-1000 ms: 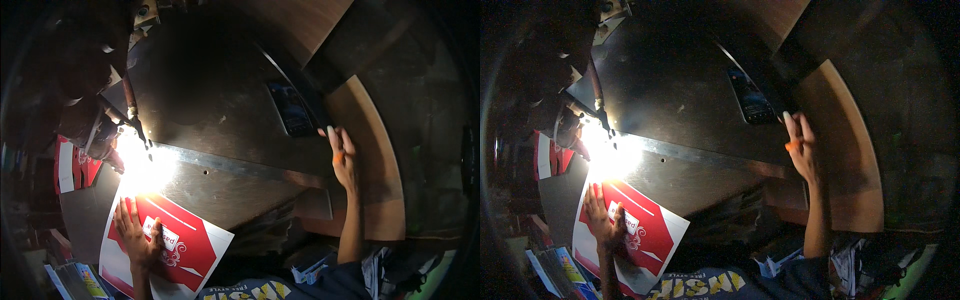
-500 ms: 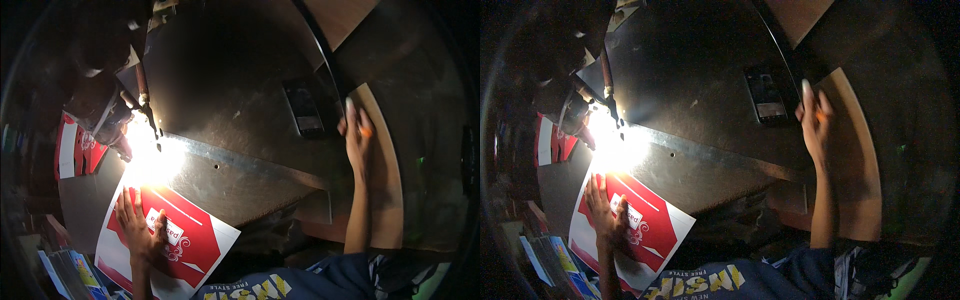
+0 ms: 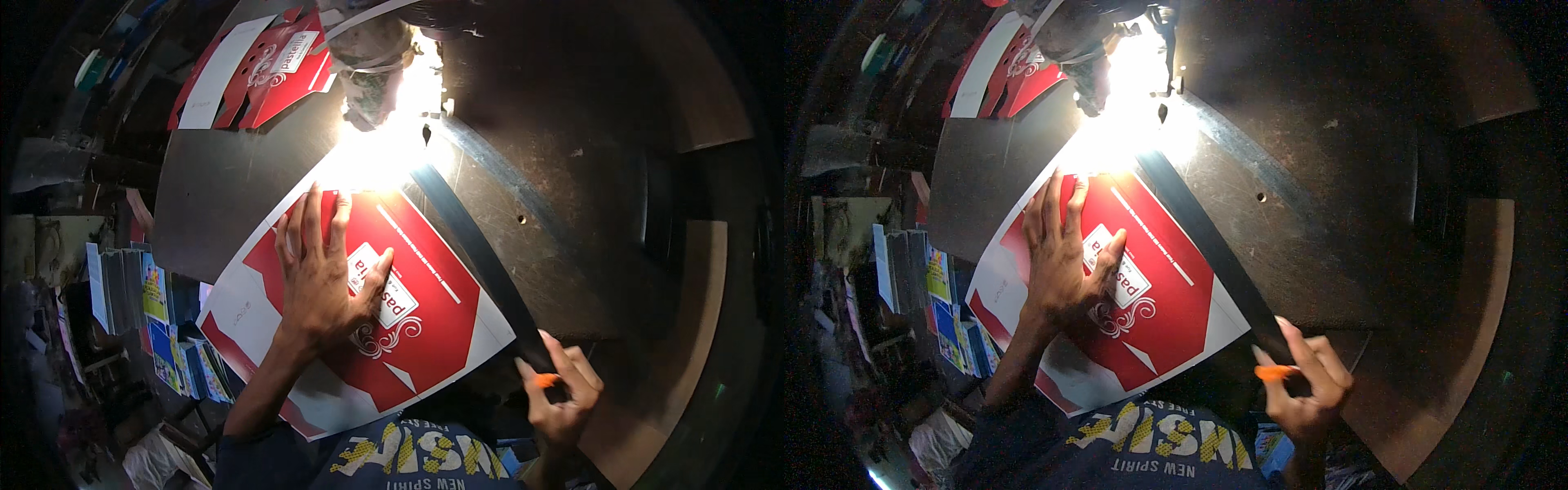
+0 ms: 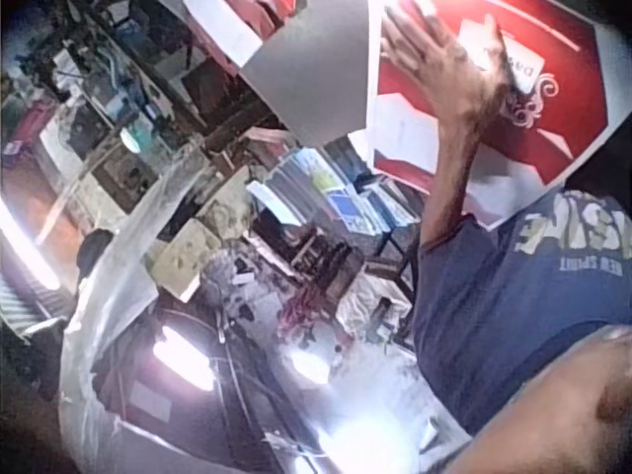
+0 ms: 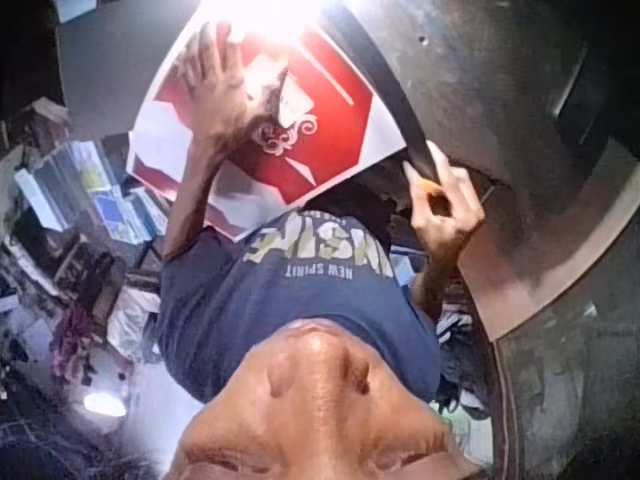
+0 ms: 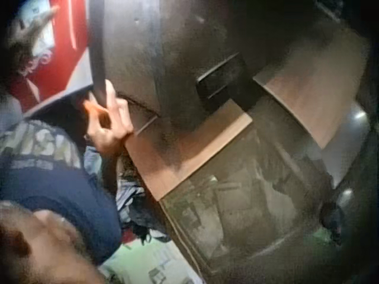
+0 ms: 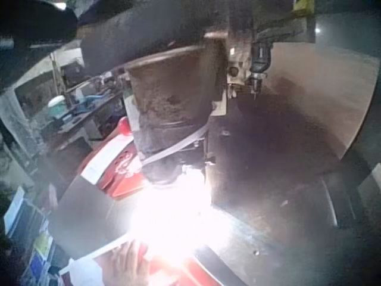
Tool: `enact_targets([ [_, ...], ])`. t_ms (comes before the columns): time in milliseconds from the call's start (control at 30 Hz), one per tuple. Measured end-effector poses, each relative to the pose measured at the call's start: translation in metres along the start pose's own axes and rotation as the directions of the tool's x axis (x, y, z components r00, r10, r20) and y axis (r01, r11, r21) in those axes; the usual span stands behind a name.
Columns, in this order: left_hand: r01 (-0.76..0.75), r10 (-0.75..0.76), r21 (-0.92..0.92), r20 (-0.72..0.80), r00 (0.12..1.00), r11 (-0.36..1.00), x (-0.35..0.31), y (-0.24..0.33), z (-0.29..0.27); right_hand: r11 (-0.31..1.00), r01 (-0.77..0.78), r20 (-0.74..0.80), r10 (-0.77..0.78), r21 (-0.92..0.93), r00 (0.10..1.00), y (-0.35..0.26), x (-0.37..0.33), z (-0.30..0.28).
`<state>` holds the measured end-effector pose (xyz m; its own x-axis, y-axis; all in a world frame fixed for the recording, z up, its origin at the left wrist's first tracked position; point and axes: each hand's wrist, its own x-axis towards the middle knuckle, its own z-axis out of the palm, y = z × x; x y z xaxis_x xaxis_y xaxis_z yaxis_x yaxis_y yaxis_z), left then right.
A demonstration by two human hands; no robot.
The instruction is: The person scores lines on printed cardboard sheets using a metal ruler and a pen, then folds and assembles the cardboard packaging boxes by hand.
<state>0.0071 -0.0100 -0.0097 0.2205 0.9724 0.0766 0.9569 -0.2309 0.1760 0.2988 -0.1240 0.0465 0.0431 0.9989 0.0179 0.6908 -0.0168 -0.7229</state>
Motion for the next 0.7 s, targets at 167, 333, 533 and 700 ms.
enact_targets([
  [167, 0.094, -0.141, -0.461, -0.069, 0.988, 0.882, 0.01, 0.001, -0.002, 0.987, 0.155, -0.021, -0.156, -0.05, 0.988, -0.002, 0.02, 0.032],
  [333, 0.162, -0.174, -0.207, -0.041, 0.984, 0.965, -0.002, 0.014, 0.004, 0.994, 0.105, 0.022, -0.104, -0.029, 0.994, 0.001, 0.007, 0.024],
  [533, 0.113, -0.117, -0.117, -0.028, 0.993, 0.987, 0.004, 0.018, 0.002, 0.991, 0.128, 0.115, -0.122, -0.047, 0.986, -0.003, 0.013, 0.039],
  [700, -0.018, 0.014, 0.038, 0.108, 0.994, 0.999, 0.008, 0.022, 0.001, 0.992, 0.116, 0.101, -0.11, -0.047, 0.989, -0.008, 0.02, 0.047],
])
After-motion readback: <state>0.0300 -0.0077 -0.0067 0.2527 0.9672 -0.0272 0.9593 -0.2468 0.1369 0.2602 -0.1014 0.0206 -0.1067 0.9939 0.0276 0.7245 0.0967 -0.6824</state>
